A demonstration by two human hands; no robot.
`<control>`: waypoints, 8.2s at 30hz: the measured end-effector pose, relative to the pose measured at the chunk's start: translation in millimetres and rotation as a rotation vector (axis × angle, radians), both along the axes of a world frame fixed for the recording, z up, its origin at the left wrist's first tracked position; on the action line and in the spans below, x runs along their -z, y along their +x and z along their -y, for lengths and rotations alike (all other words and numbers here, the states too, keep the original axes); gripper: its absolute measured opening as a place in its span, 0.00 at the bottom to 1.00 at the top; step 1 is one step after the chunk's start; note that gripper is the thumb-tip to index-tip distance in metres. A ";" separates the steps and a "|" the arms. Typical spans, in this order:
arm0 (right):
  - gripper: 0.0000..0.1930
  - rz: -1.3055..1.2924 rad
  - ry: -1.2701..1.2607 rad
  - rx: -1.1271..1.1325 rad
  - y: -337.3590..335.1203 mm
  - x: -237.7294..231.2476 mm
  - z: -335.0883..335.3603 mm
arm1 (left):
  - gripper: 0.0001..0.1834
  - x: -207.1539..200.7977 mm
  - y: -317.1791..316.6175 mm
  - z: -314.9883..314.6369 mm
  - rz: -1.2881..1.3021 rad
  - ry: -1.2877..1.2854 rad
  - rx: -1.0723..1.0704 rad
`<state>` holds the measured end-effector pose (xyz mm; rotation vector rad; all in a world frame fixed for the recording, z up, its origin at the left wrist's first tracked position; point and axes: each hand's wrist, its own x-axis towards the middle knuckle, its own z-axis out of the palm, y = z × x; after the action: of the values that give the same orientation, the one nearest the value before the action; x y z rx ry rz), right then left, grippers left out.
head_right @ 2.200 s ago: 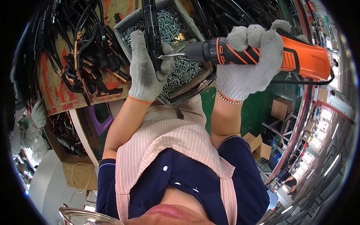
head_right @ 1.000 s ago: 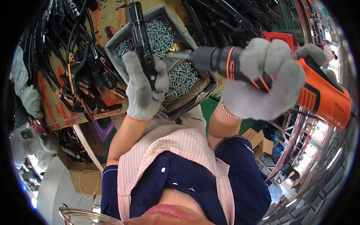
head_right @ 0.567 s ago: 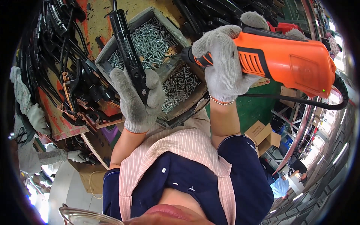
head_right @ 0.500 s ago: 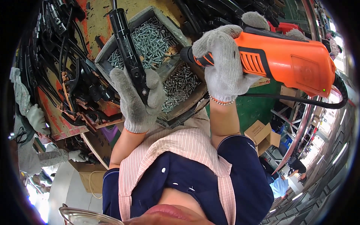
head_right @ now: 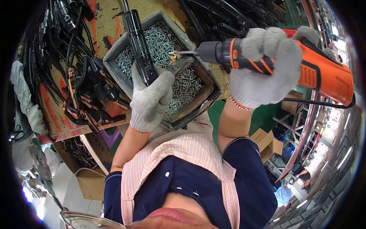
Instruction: The person assembles black plastic components onto wiring harnesses at an industrial assembly table, using a power drill to secure the components with screws.
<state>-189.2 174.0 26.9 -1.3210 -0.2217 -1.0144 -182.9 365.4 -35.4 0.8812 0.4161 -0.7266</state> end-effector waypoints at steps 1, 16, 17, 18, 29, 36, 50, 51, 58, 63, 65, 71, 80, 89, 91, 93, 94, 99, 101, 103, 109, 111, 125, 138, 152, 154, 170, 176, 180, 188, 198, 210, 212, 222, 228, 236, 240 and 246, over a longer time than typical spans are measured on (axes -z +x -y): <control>0.17 -0.006 0.233 -0.252 1.0 -10.1 -1.6 | 0.26 -0.8 -1.3 0.8 0.006 -0.001 -0.012; 0.17 -0.009 0.311 -0.335 2.9 -11.9 -28.0 | 0.49 4.7 -1.7 -2.3 0.003 -0.015 0.041; 0.18 -0.022 0.311 -0.325 3.9 -10.9 -32.3 | 0.48 4.7 -1.3 -2.4 -0.002 -0.024 0.041; 0.18 -0.035 0.310 -0.314 4.7 -9.8 -35.4 | 0.48 5.9 -1.2 -2.4 -0.004 -0.024 0.041; 0.20 -0.037 0.303 -0.337 6.7 -6.8 -39.2 | 0.48 3.6 0.4 -3.5 -0.057 -0.029 0.068; 0.24 -0.057 0.325 -0.280 5.8 -9.7 -48.1 | 0.52 12.9 -2.8 1.1 0.014 -0.029 0.020; 0.16 -0.066 -0.845 0.524 11.1 -9.1 -60.1 | 0.47 9.8 1.1 -2.3 -0.077 -0.020 0.067; 0.16 -0.074 -0.770 0.456 11.4 -9.2 -61.2 | 0.47 11.6 0.5 -1.9 -0.080 -0.024 0.066; 0.15 -0.132 -0.235 -0.005 12.1 -14.2 -68.0 | 0.48 16.4 -1.4 -1.1 -0.042 -0.100 0.043; 0.13 -0.163 0.062 -0.234 15.4 -12.8 -72.5 | 0.49 16.6 -0.4 -5.2 -0.060 -0.081 0.048; 0.11 -0.168 0.124 -0.258 16.4 -11.8 -72.7 | 0.48 17.0 -0.1 -6.2 -0.032 -0.069 0.076; 0.08 -0.201 -0.030 -0.066 16.3 4.4 -65.3 | 0.49 12.5 1.8 -6.0 0.011 -0.050 0.062; 0.06 -0.111 0.068 0.008 -13.3 -9.6 -40.8 | 0.39 -3.9 -3.1 -10.9 0.057 -0.068 0.061; 0.17 0.162 0.462 0.374 -112.2 -24.1 23.7 | 0.52 -38.1 8.5 76.6 0.220 -0.130 0.087; 0.16 0.126 0.544 0.491 -118.0 -22.7 22.4 | 0.55 -24.0 18.3 102.4 0.264 -0.102 0.055; 0.15 0.141 0.527 0.400 -131.4 -16.5 33.7 | 0.57 -24.1 18.3 118.8 0.227 -0.060 0.060; 0.15 0.133 0.533 0.385 -134.4 -15.1 34.7 | 0.58 -24.4 16.1 117.8 0.170 -0.019 0.165; 0.17 0.014 0.539 0.355 -131.6 -13.3 43.0 | 0.52 -27.2 1.5 63.7 0.381 -0.027 0.585; 0.24 -0.104 0.513 0.263 -120.6 -19.1 33.9 | 0.36 -14.0 -18.8 33.9 0.566 0.023 0.566; 0.28 -0.250 0.465 0.423 -89.1 -33.8 -1.5 | 0.34 -17.3 -27.9 -7.4 0.770 0.253 0.555; 0.42 -0.762 -0.003 -0.203 -25.5 -9.1 -64.5 | 0.22 -34.3 -12.3 -107.2 0.970 0.907 0.173; 0.44 -0.670 -0.586 -0.186 2.3 34.7 -59.7 | 0.18 -42.2 5.1 -131.1 1.171 1.291 0.114; 0.32 -0.428 -1.088 0.147 23.5 25.8 -64.5 | 0.14 -38.0 44.9 -196.8 1.062 1.698 0.067; 0.30 -0.325 -0.942 -0.754 255.3 18.4 -93.7 | 0.13 -13.5 -25.7 -200.4 0.693 1.390 0.012; 0.32 -1.100 -1.036 -0.269 333.0 77.4 -159.7 | 0.09 -27.6 -8.4 -198.7 0.567 1.028 -0.073; 0.30 -1.227 -0.919 -0.341 337.1 71.7 -159.6 | 0.08 -70.1 11.8 -200.6 0.858 1.185 -0.014; 0.12 -1.319 -0.331 -0.693 325.2 76.5 -140.6 | 0.09 -136.2 21.0 -149.4 1.075 1.169 0.135; 0.11 -1.150 0.025 -0.986 262.9 23.6 -138.0 | 0.18 -89.0 11.3 -146.3 1.128 1.116 -0.124; 0.12 -1.045 -0.188 -1.158 193.4 17.9 -142.3 | 0.31 -73.7 7.8 -137.0 0.906 0.812 -0.067; 0.05 -0.912 0.858 -1.101 171.0 29.3 -154.6 | 0.30 -51.1 10.9 -105.6 0.794 0.687 -0.094; 0.14 -0.889 0.563 -0.679 101.4 -11.3 -172.0 | 0.24 -57.5 32.3 -79.4 0.944 0.757 -0.465; 0.17 -0.958 0.400 -0.724 107.3 -34.2 -164.5 | 0.22 -43.7 39.0 -83.4 1.157 0.894 -0.431; 0.12 -1.020 0.446 -0.677 107.0 -43.4 -167.3 | 0.22 -44.2 39.6 -84.1 1.170 0.916 -0.435; 0.10 -0.955 0.655 -0.746 106.0 -37.3 -162.3 | 0.10 -31.2 41.0 -82.2 1.415 0.934 -0.446; 0.14 -0.801 0.752 -0.662 107.2 -35.7 -148.9 | 0.19 -13.1 31.7 -59.9 1.188 0.752 -0.309; 0.32 -0.538 -0.624 -0.039 49.2 -5.4 -92.0 | 0.30 -13.0 -7.6 -36.9 0.269 -0.152 0.042; 0.28 -0.405 -0.810 0.166 -4.7 48.8 -58.8 | 0.15 2.0 -14.0 -37.5 0.070 -0.255 0.043; 0.30 -0.603 -0.836 0.091 -15.5 84.1 -55.9 | 0.13 4.0 -11.5 -32.9 0.144 -0.157 0.071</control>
<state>-204.6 229.9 -57.2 -2.3501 -0.1220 -0.5467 -194.3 398.3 -39.4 0.7976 0.1974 -0.7452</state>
